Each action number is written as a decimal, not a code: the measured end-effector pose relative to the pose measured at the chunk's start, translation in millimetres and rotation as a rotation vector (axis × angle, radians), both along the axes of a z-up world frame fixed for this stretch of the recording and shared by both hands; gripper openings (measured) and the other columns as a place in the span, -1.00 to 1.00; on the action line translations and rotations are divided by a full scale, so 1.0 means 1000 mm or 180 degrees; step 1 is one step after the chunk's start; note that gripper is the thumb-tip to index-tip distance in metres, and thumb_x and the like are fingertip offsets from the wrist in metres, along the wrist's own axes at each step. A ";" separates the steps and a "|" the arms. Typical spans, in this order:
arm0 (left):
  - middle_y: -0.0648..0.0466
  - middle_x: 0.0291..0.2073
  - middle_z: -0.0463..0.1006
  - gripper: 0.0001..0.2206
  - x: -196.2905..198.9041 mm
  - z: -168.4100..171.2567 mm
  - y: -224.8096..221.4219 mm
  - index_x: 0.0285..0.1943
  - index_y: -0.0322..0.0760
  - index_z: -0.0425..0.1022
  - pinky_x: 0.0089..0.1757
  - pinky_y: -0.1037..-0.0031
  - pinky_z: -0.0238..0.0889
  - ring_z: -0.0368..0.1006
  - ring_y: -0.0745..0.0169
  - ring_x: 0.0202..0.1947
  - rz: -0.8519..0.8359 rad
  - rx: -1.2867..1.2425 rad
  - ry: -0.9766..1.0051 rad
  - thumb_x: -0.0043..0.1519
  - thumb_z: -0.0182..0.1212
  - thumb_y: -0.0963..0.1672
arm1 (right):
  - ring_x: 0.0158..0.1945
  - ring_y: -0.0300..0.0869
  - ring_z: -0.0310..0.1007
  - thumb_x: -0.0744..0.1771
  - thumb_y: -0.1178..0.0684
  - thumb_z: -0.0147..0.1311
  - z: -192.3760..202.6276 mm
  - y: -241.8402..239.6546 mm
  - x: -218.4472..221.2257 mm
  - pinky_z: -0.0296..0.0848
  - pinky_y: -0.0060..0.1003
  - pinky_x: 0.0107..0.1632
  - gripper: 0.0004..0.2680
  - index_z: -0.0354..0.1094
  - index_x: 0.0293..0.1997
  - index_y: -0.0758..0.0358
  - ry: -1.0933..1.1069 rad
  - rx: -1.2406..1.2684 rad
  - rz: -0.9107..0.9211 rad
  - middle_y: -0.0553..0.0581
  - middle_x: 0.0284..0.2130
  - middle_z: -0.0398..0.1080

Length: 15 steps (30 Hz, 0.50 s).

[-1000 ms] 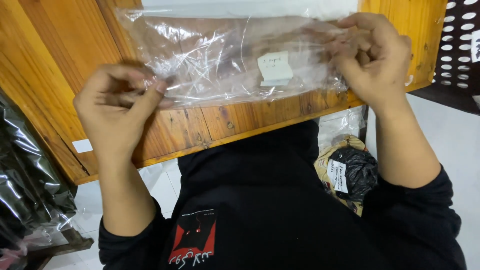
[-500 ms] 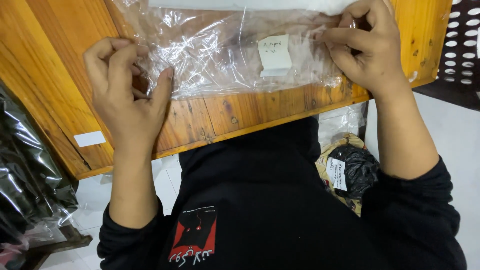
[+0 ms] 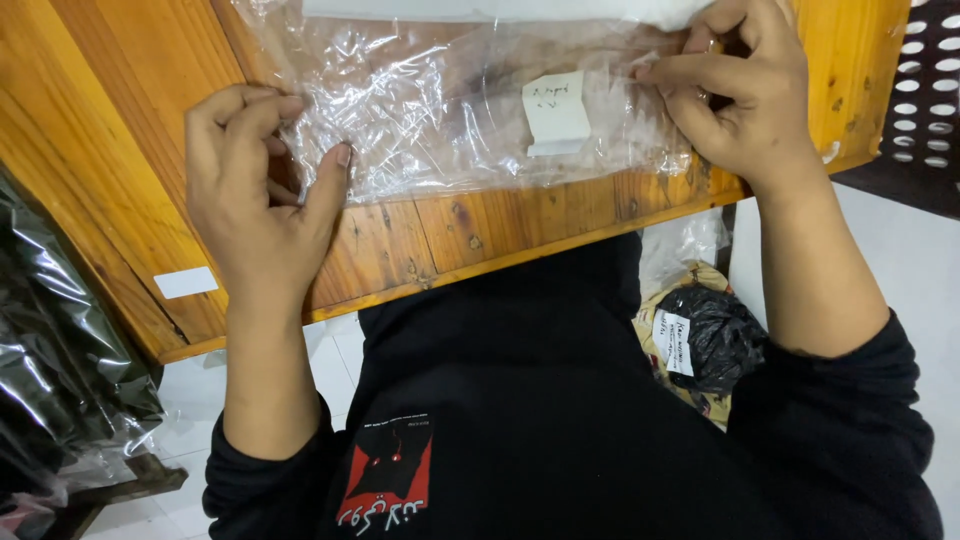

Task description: A person is packaging folded white shirts into clear plastic bags at a workstation in a sewing factory.

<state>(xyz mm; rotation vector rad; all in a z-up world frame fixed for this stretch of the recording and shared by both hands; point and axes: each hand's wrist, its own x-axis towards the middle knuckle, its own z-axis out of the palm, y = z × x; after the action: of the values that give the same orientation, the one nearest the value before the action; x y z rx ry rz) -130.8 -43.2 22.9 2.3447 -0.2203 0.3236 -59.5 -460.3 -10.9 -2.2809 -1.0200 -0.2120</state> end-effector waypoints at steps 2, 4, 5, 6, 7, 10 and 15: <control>-0.12 0.06 0.40 -0.77 -0.001 0.000 0.000 0.11 -0.40 0.51 -0.46 0.49 0.21 0.34 0.14 -0.26 0.0044 -0.0011 0.0117 0.37 0.43 -0.20 | -0.08 0.08 0.24 0.41 0.46 0.20 -0.002 -0.002 -0.001 0.18 -0.04 -0.04 -0.85 0.69 -0.05 0.44 0.0056 0.0000 -0.0034 0.28 -0.16 0.22; -0.15 0.06 0.40 -0.77 0.001 -0.002 0.000 0.12 -0.43 0.51 -0.32 0.41 0.29 0.38 0.07 -0.17 -0.0012 -0.0004 0.0024 0.38 0.43 -0.22 | -0.09 0.08 0.24 0.40 0.48 0.17 0.000 0.001 -0.002 0.19 -0.06 -0.07 -0.83 0.68 -0.07 0.46 0.0107 0.0042 -0.0040 0.27 -0.18 0.23; -0.18 0.05 0.39 -0.78 0.001 -0.004 0.000 0.13 -0.47 0.50 -0.18 0.33 0.38 0.41 0.00 -0.08 -0.0067 -0.0001 -0.0080 0.39 0.42 -0.23 | -0.10 0.08 0.24 0.39 0.51 0.14 0.002 0.002 -0.003 0.19 -0.08 -0.10 -0.82 0.67 -0.09 0.48 0.0147 0.0081 -0.0045 0.27 -0.20 0.23; -0.18 0.05 0.39 -0.78 0.001 -0.004 0.000 0.13 -0.47 0.50 -0.18 0.33 0.38 0.41 0.00 -0.08 -0.0077 -0.0002 -0.0080 0.39 0.42 -0.23 | -0.10 0.08 0.24 0.39 0.51 0.14 0.001 0.002 -0.001 0.19 -0.08 -0.10 -0.82 0.67 -0.09 0.48 0.0146 0.0080 -0.0055 0.27 -0.20 0.23; -0.20 0.05 0.39 -0.78 0.002 -0.003 0.000 0.12 -0.49 0.50 -0.20 0.34 0.36 0.40 0.02 -0.12 -0.0076 -0.0029 -0.0092 0.40 0.42 -0.23 | -0.11 0.10 0.26 0.38 0.51 0.12 0.001 0.002 0.000 0.24 -0.09 -0.12 -0.82 0.67 -0.09 0.51 0.0131 0.0115 0.0010 0.29 -0.18 0.21; -0.21 0.05 0.40 -0.79 0.001 -0.004 -0.001 0.12 -0.49 0.50 -0.21 0.34 0.34 0.39 0.02 -0.14 -0.0089 -0.0036 -0.0113 0.40 0.41 -0.24 | -0.13 0.10 0.26 0.36 0.52 0.10 0.001 0.001 -0.001 0.25 -0.11 -0.15 -0.80 0.67 -0.09 0.53 0.0149 0.0143 0.0042 0.31 -0.18 0.17; -0.21 0.05 0.40 -0.79 0.001 -0.003 0.000 0.12 -0.49 0.50 -0.16 0.32 0.37 0.42 -0.05 0.02 -0.0060 0.0015 -0.0083 0.39 0.41 -0.25 | -0.14 0.09 0.24 0.36 0.47 0.14 -0.003 0.000 0.000 0.16 0.01 0.02 -0.80 0.69 -0.07 0.42 -0.0057 0.0029 -0.0047 0.29 -0.18 0.25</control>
<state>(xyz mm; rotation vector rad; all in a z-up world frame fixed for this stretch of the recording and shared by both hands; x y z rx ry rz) -130.1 -43.0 20.2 2.3427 -0.2558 0.3451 -59.5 -459.9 -13.6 -2.2826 -1.0093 -0.2431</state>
